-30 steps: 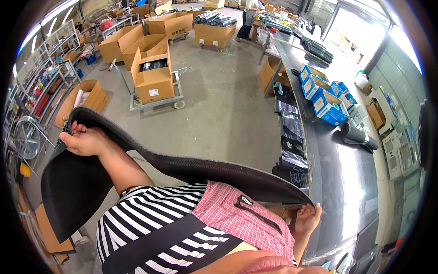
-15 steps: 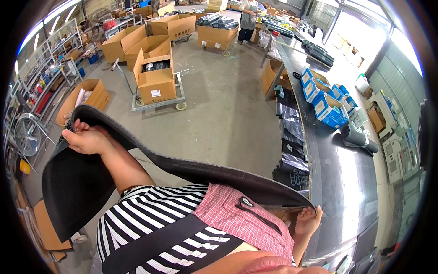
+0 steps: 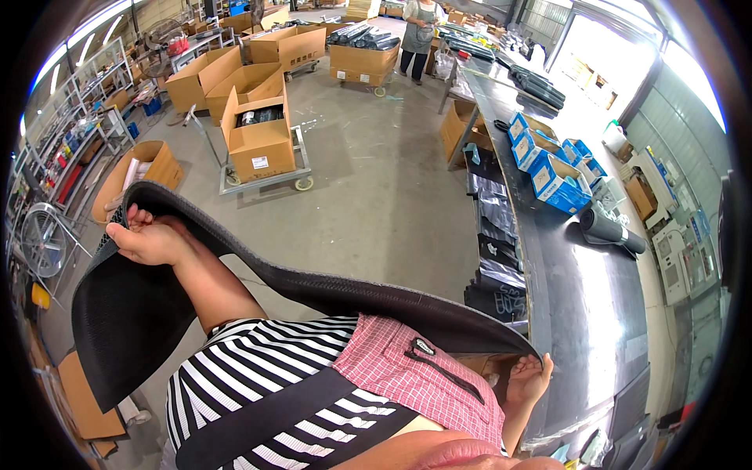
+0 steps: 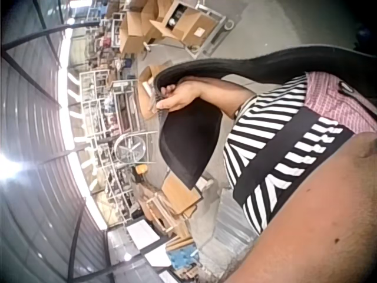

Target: The person handles a large black carpet mat, unfolding it to reveal a 'Welcome' design and then folding it back. They then apply glue from a white bottle to the mat's surface and use a small yellow roller to press down small white rectangular labels. The person repeats this gluing and rolling process for several labels on the mat.

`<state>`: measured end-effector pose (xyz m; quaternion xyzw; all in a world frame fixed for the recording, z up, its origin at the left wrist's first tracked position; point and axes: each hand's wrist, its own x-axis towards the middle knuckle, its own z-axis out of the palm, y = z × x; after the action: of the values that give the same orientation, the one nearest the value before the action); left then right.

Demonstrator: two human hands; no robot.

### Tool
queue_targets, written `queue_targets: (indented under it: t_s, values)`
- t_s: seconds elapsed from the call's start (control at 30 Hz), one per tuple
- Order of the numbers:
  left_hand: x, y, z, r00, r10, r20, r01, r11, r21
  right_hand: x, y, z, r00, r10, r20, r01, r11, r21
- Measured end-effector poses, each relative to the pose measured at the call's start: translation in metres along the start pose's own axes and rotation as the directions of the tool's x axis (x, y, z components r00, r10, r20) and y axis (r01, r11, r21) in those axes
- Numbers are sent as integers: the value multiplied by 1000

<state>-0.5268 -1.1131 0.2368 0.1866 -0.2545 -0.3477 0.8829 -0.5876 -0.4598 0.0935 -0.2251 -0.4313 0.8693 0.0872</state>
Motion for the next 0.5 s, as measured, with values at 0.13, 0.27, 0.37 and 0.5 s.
queue_targets:
  t_s: [0.13, 0.27, 0.37, 0.5]
  values:
    - [0, -1, -1, 1000, -16, 11, 17, 998, -54, 4, 1, -6, 1000, -2, 6, 2, 1000, 6]
    - [2, -2, -2, 1000, -20, 19, 21, 998, -66, 6, 1, -4, 1000, 2, 6, -1, 1000, -10]
    - [3, -1, -3, 999, -19, 39, 20, 999, -36, 4, -1, -1, 1000, 2, 1, -2, 999, -36]
    - [2, 3, -1, 999, -3, 37, 5, 998, -60, 12, -4, -2, 1000, -10, -7, 10, 1000, -18]
